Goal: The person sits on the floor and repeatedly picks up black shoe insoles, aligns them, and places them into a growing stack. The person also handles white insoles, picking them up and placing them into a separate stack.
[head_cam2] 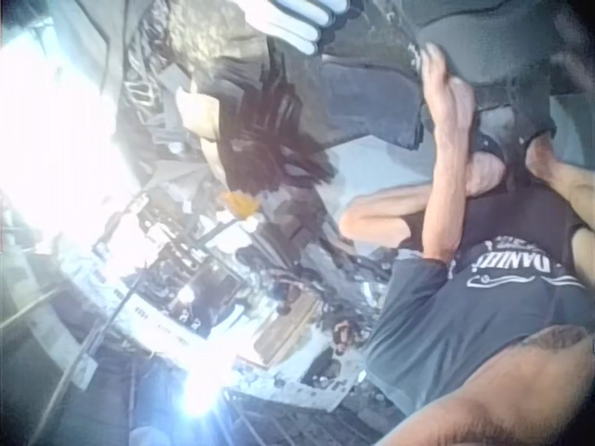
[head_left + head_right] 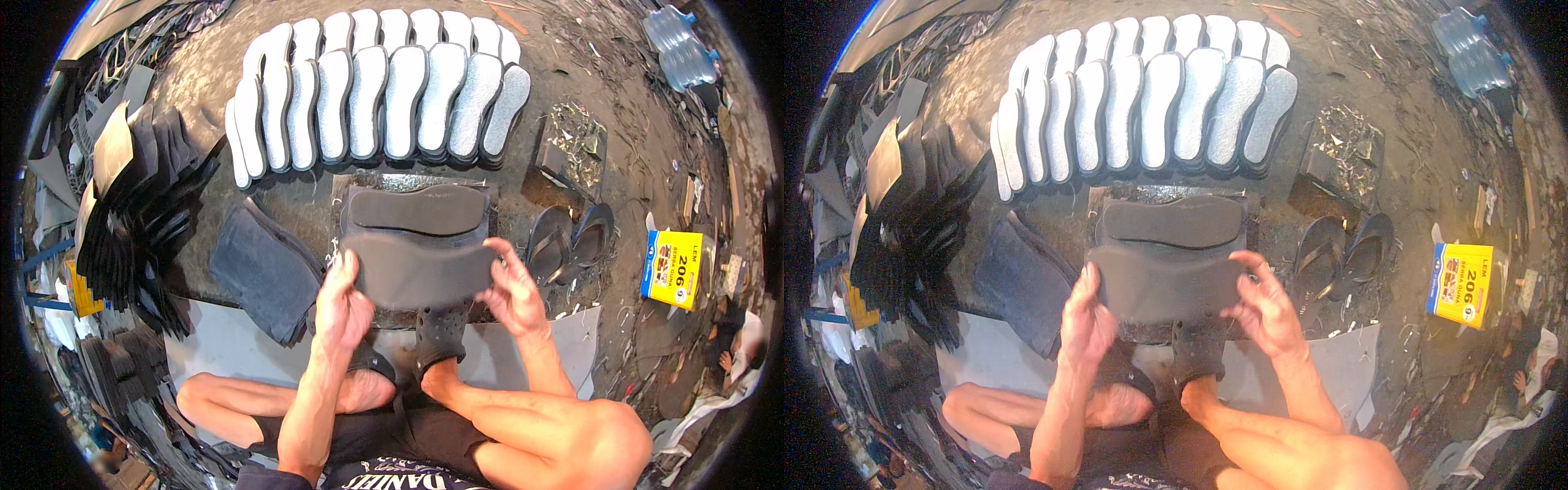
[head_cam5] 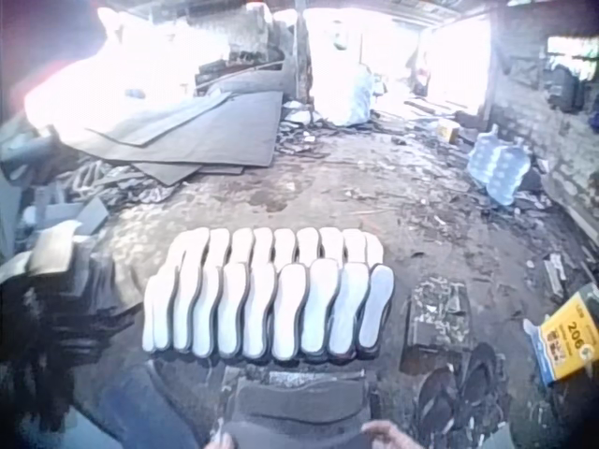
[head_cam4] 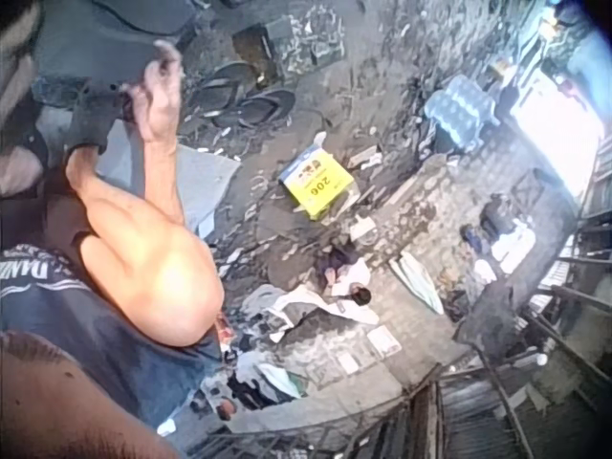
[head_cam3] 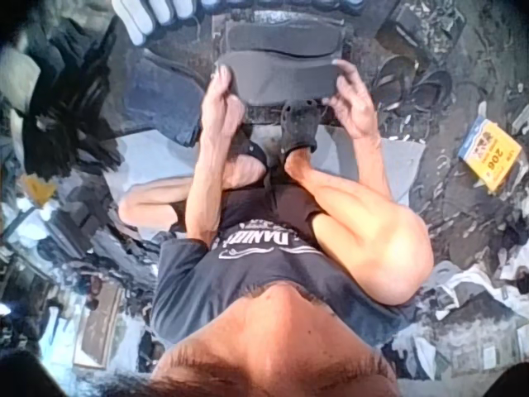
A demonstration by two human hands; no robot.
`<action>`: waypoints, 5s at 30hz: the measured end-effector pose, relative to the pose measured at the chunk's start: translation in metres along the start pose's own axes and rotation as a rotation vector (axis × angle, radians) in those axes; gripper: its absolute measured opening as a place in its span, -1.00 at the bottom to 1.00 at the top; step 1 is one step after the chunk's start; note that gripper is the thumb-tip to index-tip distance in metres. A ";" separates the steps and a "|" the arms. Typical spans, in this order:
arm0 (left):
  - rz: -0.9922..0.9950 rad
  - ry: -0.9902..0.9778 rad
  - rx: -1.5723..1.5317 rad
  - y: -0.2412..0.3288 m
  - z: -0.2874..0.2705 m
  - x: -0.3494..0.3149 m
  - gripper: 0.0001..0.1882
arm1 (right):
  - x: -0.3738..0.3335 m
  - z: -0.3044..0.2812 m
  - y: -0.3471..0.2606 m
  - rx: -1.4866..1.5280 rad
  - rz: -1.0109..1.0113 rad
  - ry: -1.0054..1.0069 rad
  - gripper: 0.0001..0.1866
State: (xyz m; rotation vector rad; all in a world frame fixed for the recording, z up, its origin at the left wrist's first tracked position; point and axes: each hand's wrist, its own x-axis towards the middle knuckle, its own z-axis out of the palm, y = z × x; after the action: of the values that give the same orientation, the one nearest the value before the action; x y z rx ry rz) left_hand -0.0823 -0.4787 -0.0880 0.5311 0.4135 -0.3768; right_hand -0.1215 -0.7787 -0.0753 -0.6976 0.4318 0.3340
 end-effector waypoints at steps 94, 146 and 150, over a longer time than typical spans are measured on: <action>0.914 0.533 1.099 0.134 -0.004 -0.107 -0.80 | 0.042 0.063 0.008 -1.041 -0.291 0.157 -0.74; 0.426 1.110 1.680 0.246 -0.227 0.002 -0.63 | 0.023 0.022 0.063 -1.111 -0.144 0.062 -0.80; 0.614 0.734 2.207 0.208 -0.195 -0.011 -0.85 | 0.018 0.025 0.063 -1.125 -0.145 0.090 -0.80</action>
State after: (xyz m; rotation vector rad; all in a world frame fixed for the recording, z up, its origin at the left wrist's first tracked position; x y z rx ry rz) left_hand -0.0534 -0.2019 -0.1509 2.9201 0.3478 0.1647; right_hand -0.1267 -0.7136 -0.1010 -1.8362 0.2463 0.3992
